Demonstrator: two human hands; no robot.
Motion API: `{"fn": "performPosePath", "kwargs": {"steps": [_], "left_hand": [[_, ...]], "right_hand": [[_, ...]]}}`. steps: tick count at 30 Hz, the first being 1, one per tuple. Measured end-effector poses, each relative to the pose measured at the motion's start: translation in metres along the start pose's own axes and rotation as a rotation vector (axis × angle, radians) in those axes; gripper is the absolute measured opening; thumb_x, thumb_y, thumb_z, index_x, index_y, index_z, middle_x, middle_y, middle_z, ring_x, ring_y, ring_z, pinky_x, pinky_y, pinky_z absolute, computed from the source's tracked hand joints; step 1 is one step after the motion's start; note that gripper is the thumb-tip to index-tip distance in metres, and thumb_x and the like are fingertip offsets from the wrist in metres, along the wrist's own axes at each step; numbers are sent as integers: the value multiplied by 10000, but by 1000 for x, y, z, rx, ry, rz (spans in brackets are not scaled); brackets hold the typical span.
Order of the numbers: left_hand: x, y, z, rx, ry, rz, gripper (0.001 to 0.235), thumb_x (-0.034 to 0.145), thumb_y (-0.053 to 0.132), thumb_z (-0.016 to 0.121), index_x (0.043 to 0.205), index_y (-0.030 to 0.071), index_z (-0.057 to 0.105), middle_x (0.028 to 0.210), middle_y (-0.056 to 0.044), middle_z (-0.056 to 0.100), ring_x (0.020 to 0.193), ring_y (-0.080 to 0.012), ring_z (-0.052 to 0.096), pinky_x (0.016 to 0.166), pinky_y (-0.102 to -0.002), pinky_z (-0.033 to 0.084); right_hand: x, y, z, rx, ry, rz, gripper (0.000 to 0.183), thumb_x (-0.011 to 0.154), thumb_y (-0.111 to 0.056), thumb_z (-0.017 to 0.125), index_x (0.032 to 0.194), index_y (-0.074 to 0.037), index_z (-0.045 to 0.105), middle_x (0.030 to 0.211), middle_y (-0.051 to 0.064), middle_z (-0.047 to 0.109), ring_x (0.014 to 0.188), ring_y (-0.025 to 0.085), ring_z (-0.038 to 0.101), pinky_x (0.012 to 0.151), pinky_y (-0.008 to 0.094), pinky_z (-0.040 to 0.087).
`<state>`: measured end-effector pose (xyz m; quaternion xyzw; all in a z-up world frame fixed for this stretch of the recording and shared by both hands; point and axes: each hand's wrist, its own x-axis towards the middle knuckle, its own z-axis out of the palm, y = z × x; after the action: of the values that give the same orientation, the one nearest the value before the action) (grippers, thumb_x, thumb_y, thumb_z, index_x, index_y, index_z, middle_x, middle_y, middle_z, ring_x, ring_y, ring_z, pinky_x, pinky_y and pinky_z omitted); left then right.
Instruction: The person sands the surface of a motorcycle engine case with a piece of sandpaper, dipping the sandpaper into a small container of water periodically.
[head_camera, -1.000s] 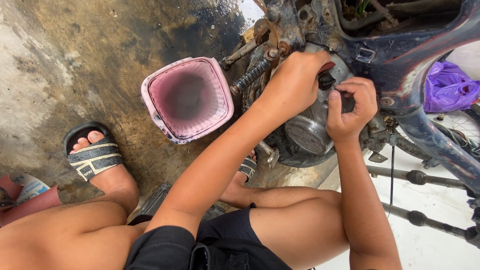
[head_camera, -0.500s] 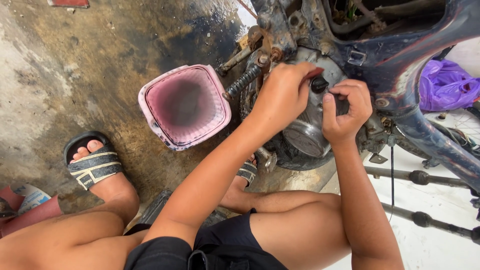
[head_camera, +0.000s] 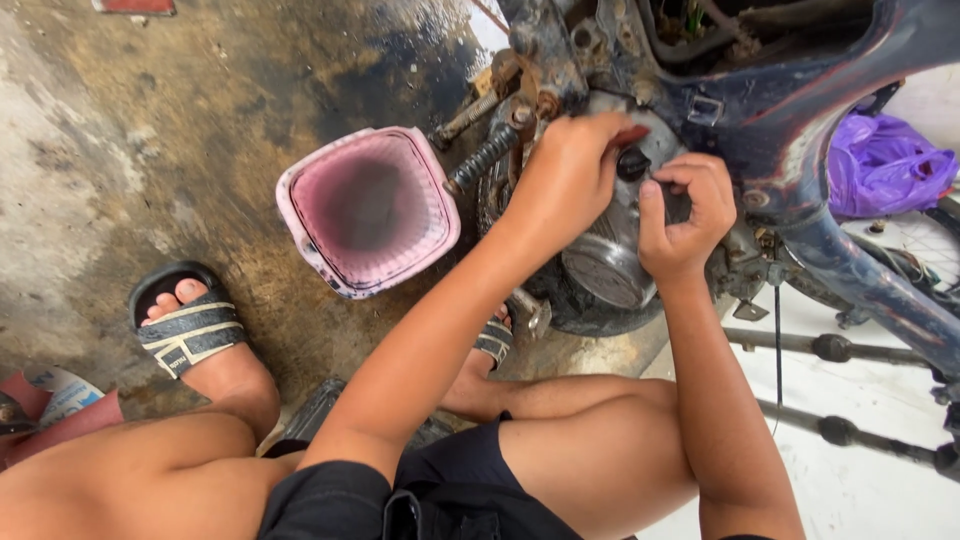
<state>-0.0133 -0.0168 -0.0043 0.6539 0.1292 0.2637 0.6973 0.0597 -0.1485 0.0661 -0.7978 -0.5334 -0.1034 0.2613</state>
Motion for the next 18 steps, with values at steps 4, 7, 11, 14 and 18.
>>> {"fn": "performPosePath", "kwargs": {"steps": [4,7,11,14,18], "left_hand": [[-5,18,-18,21,-23,-61,255,933,-19,580,1163,-40,686,964,-269,743,909,-458,727,757,-512,640],[7,1,4,-27,-8,-87,248,956,-4,564,1168,-10,692,941,-248,746,879,-435,745,726,-476,655],[-2,9,-13,-42,-14,-111,238,935,-13,567,1136,-22,694,930,-267,750,878,-448,757,712,-496,656],[1,13,-13,-54,-32,-101,244,933,-30,564,1144,-51,685,935,-296,739,866,-477,750,692,-513,651],[22,5,3,6,-70,-292,216,896,-37,518,1011,51,678,928,-132,808,829,-336,773,627,-431,600]], "right_hand": [[-2,7,2,4,12,4,280,1054,-206,697,868,1,668,851,139,660,649,259,501,642,387,447],[-5,6,-2,-9,-10,1,265,1046,-193,716,875,4,669,865,142,662,669,265,514,653,389,445],[-5,1,1,-3,-17,-19,256,1065,-167,709,890,18,676,886,160,672,681,279,511,665,396,442],[-3,9,2,2,6,-16,266,1071,-170,705,884,17,672,876,154,670,670,260,496,657,387,437],[-4,-8,-2,-71,-90,19,245,1075,-138,601,936,64,613,898,191,618,868,342,580,760,421,447]]}}
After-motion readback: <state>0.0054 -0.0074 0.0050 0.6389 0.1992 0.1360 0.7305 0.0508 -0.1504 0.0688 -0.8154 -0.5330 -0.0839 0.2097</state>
